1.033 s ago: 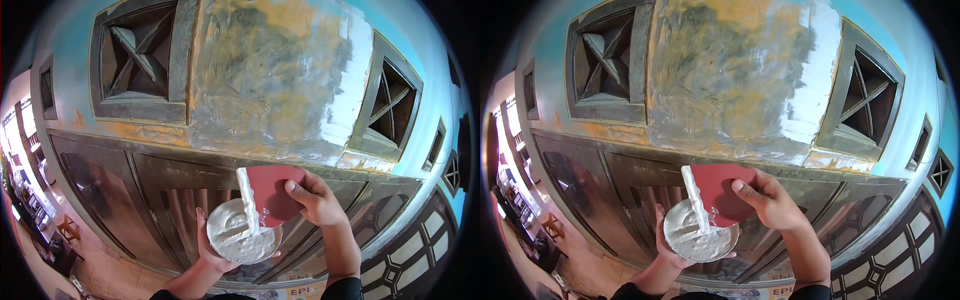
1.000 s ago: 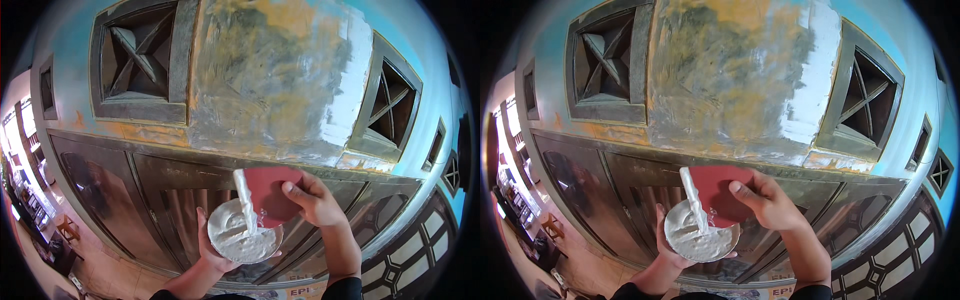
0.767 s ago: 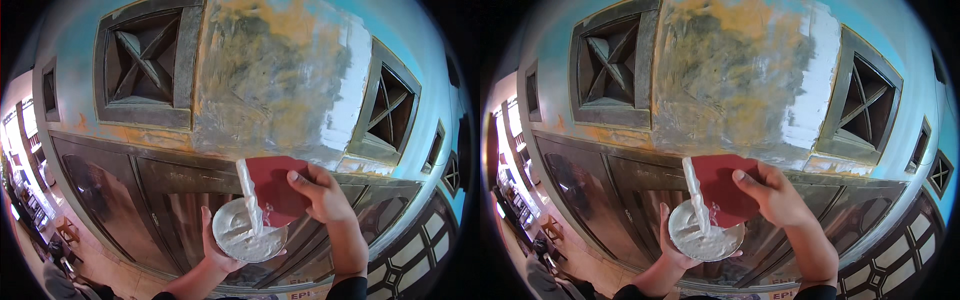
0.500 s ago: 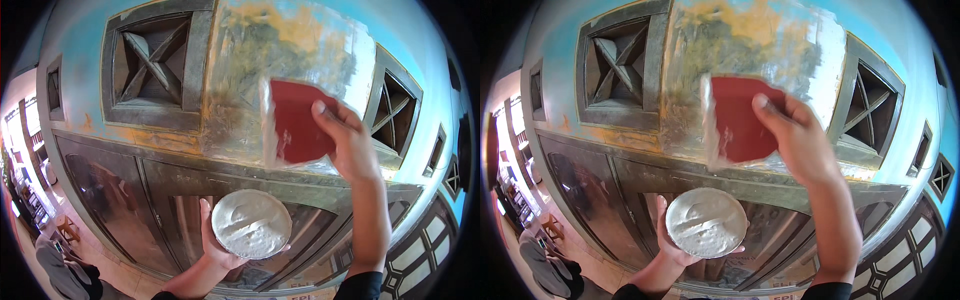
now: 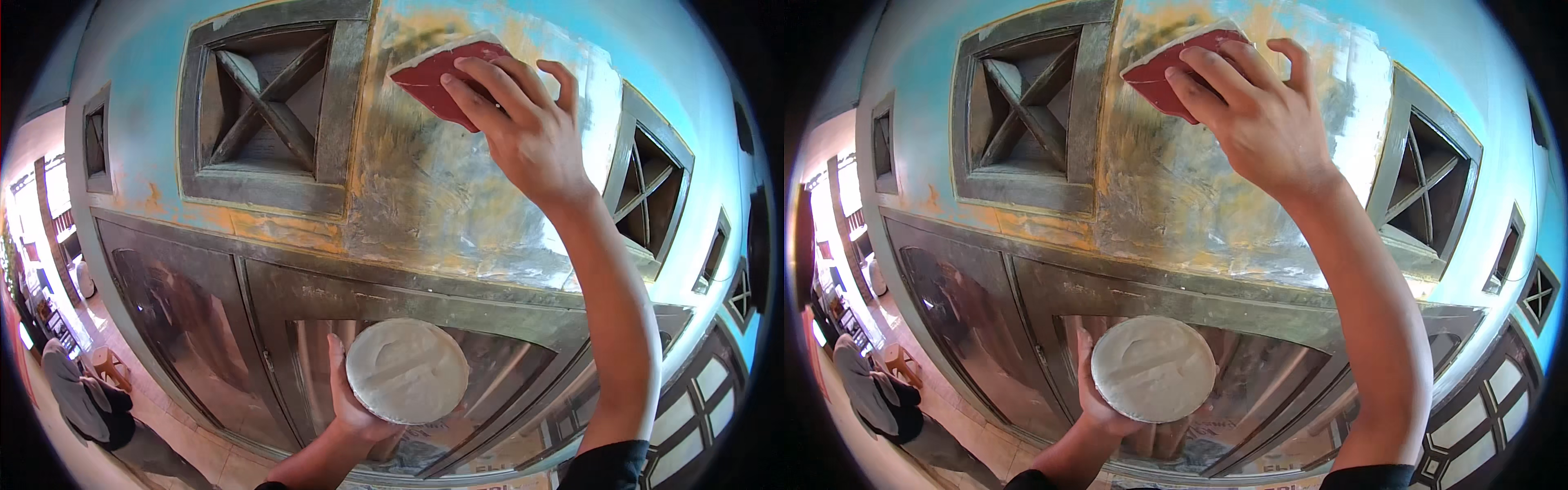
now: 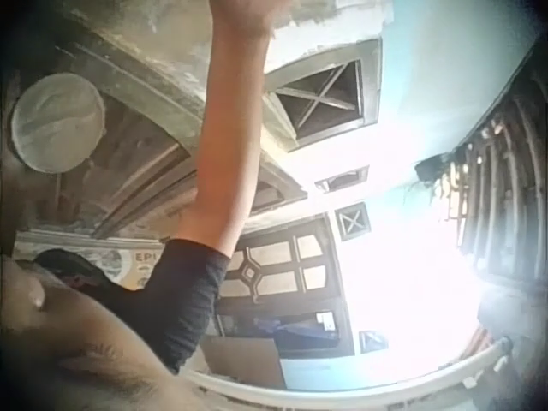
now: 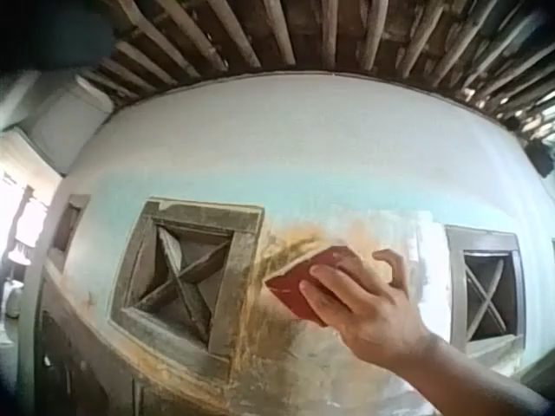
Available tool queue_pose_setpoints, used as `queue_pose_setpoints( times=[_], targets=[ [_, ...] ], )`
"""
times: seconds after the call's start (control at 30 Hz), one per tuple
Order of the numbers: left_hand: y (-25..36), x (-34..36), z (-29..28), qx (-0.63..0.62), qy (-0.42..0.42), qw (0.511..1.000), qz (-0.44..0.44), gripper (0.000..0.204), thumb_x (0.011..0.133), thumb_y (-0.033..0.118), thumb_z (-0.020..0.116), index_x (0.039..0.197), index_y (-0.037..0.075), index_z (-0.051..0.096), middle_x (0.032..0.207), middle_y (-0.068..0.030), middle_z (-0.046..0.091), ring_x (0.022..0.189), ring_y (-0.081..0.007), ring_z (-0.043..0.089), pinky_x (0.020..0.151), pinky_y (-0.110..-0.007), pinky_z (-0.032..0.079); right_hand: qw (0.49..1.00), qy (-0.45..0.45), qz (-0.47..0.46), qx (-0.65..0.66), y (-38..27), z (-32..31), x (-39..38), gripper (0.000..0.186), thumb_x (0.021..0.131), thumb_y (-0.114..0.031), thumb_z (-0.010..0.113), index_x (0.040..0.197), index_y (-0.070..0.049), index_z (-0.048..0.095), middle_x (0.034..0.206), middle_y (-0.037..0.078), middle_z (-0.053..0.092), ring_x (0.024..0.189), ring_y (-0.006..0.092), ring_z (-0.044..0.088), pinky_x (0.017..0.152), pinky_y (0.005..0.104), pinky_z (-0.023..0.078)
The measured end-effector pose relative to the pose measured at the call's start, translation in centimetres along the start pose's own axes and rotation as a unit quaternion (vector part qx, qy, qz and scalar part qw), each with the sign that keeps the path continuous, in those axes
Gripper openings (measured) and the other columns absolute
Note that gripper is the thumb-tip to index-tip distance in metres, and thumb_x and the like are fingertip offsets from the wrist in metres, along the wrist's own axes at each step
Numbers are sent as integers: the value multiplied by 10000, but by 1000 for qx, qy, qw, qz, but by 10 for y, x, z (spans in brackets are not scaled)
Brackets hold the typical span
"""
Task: Applying putty to a wall surface using a scraper and a bowl of plaster.
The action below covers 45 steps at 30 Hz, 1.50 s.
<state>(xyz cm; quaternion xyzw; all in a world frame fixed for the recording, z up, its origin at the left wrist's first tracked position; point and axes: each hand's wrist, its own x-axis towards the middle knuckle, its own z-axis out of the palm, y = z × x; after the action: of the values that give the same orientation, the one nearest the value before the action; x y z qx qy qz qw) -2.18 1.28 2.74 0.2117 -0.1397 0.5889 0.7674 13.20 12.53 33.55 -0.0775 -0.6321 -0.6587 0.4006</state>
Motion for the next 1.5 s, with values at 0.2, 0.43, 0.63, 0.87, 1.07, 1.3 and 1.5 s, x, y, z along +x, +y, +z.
queue_pose_setpoints(
  times=[0.2,0.43,0.63,0.87,1.07,1.3,1.5],
  targets=[
    [2,-5,1,-135,-62,989,-10,918,949,848,312,1554,174,464,1598,-133,453,1425,-466,441,1099,-737,375,996,-56,42,-49,-6,14,-19,446,889,-127,686,1310,-275,708,1468,-78,583,1303,148,537,1124,510,286],
    [9,-9,-2,0,-11,1000,-6,929,956,842,305,1545,143,469,1585,-157,464,1410,-461,460,1140,-680,368,992,-98,67,-39,-25,21,-27,466,893,-250,746,1353,-278,683,1475,-88,576,1258,189,540,1091,529,325],
    [12,-9,-5,59,117,991,38,961,945,850,329,1536,105,471,1579,-168,467,1402,-473,463,1121,-687,386,989,-94,109,-19,-41,21,-28,522,855,-374,807,1354,-290,681,1464,-84,573,1235,185,539,1050,544,354],
    [17,-9,-19,81,160,982,58,966,933,865,338,1480,94,535,1507,-166,550,1347,-434,530,1105,-644,423,984,-100,144,-37,-59,20,-36,582,821,-436,825,1371,-314,677,1498,-102,549,1198,188,540,1031,516,310],
    [20,-15,-24,-14,51,998,26,987,929,873,328,1511,96,508,1529,-175,528,1376,-436,514,1111,-648,423,987,-62,144,-24,-73,25,-48,535,834,-461,800,1335,-308,692,1419,-46,562,1152,206,522,946,555,364],
    [26,-22,-27,-37,15,999,18,1008,934,864,332,1536,67,466,1547,-181,507,1385,-432,507,1121,-645,415,986,-78,145,-18,-90,20,-56,646,760,-465,840,1368,-335,664,1405,-49,550,1141,216,511,919,554,361],
    [22,-23,-11,-11,63,997,35,938,966,821,344,1516,76,495,1516,-184,542,1345,-433,549,1095,-632,454,984,-103,141,-12,-102,12,-59,718,739,-432,843,1419,-347,627,1387,-49,545,1124,219,512,908,542,361]
  ],
)
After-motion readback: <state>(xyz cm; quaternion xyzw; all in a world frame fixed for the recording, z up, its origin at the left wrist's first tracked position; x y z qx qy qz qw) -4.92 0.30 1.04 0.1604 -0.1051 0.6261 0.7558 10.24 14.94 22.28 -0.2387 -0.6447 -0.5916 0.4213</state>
